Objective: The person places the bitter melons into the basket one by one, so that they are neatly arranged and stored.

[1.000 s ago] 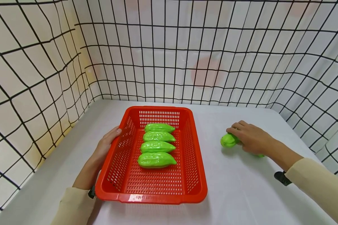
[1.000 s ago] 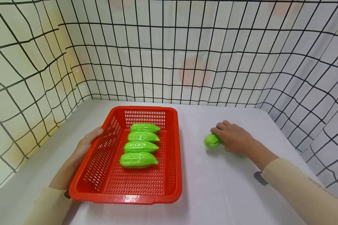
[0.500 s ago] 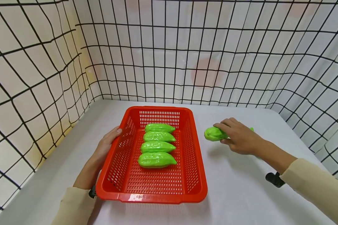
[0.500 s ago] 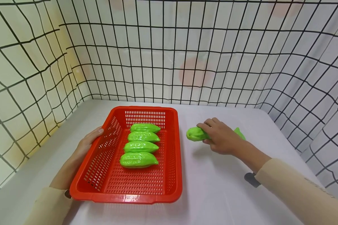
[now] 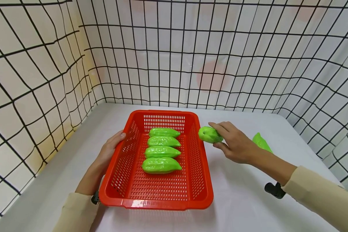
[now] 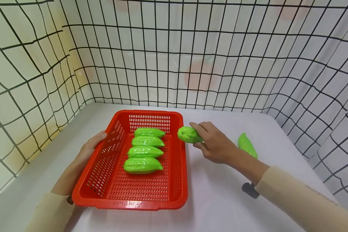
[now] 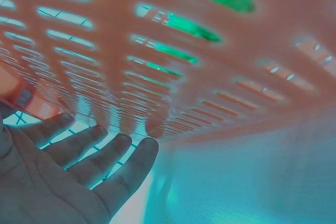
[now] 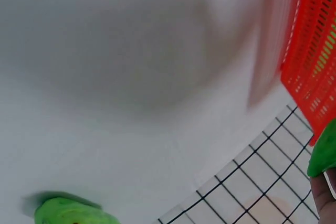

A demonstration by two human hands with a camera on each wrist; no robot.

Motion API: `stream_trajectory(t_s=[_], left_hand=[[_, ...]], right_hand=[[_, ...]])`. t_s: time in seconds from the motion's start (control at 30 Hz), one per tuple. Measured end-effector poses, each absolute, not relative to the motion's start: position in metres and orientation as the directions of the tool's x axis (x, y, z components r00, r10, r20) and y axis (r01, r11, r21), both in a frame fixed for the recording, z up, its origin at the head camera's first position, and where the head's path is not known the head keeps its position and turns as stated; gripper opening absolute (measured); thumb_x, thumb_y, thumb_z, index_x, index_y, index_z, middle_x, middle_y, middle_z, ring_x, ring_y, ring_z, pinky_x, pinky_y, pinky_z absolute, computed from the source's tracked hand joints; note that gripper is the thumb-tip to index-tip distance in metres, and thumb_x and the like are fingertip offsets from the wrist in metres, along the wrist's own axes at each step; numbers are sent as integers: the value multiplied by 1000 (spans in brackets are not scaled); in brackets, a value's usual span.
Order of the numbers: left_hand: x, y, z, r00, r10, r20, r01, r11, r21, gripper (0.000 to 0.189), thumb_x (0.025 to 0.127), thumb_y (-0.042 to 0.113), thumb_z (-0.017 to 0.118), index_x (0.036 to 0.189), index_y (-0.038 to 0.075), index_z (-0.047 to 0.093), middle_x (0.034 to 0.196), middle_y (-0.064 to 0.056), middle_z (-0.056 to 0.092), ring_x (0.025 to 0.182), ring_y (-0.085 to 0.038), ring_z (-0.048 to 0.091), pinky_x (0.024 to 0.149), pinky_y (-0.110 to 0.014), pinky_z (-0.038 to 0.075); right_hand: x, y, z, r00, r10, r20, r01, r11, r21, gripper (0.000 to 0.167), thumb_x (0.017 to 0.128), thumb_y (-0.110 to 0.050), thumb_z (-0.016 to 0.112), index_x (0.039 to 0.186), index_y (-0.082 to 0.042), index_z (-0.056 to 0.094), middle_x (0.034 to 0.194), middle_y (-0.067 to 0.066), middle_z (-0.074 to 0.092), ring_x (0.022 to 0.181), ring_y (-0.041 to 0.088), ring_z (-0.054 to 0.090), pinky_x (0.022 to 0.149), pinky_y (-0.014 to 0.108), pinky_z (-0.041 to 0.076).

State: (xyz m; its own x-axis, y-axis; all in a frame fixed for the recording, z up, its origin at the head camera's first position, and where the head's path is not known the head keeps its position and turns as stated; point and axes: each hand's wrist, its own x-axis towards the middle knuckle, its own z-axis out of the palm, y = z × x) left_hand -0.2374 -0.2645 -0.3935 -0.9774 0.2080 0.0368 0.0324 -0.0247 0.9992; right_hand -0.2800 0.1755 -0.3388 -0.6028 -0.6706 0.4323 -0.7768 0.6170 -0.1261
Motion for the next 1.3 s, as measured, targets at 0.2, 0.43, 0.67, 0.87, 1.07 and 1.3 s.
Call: stream_trajectory(t_s=[0.2, 0.43, 0.67, 0.87, 1.07, 1.3], left_hand=[[-237, -265, -394, -977, 208, 40, 37, -21, 999, 57, 110, 43, 33, 159, 13, 25, 132, -25, 50, 100, -27, 69, 80, -47, 61], [-238, -266, -394, -976, 211, 43, 37, -32, 999, 57, 111, 42, 32, 159, 13, 25, 131, -25, 50, 98, -24, 69, 78, -45, 62], [-237, -266, -393, -974, 220, 46, 36, -48, 998, 56, 111, 41, 33, 158, 11, 26, 126, -22, 54, 94, -22, 70, 76, -42, 62], [-238, -265, -392, -974, 218, 58, 51, -36, 998, 56, 111, 40, 33, 158, 11, 27, 126, -22, 54, 93, -22, 70, 75, -41, 62], [-239, -265, -391, -976, 214, 51, 43, -41, 998, 58, 111, 41, 35, 159, 9, 26, 126, -17, 54, 97, -20, 67, 76, -36, 62], [-239, -265, -391, -977, 211, 40, 33, -38, 999, 59, 111, 41, 35, 159, 9, 26, 126, -18, 54, 95, -19, 67, 76, -35, 62]], right_hand=[[-270, 160, -332, -573, -665, 479, -801, 578, -154, 77, 85, -2, 79, 153, -2, 40, 127, 14, 56, 119, 27, 54, 94, 46, 56], [-254, 134, -330, -480, -725, 494, -868, 476, -143, 82, 86, 1, 77, 156, -2, 35, 129, 11, 55, 121, 23, 53, 95, 39, 57], [-242, 112, -328, -429, -774, 466, -901, 406, -156, 71, 87, -2, 75, 151, -3, 44, 131, 7, 55, 122, 20, 52, 98, 36, 55], [-233, 100, -325, -428, -795, 430, -904, 369, -217, 62, 87, -2, 75, 143, -6, 50, 130, 3, 55, 122, 16, 51, 100, 34, 53], [-227, 92, -321, -439, -816, 376, -894, 355, -274, 57, 88, -4, 77, 139, -5, 52, 126, 3, 57, 118, 15, 52, 96, 31, 53], [-221, 81, -315, -484, -846, 226, -865, 423, -270, 51, 90, -17, 77, 135, -5, 55, 116, 1, 59, 105, 14, 53, 87, 28, 53]])
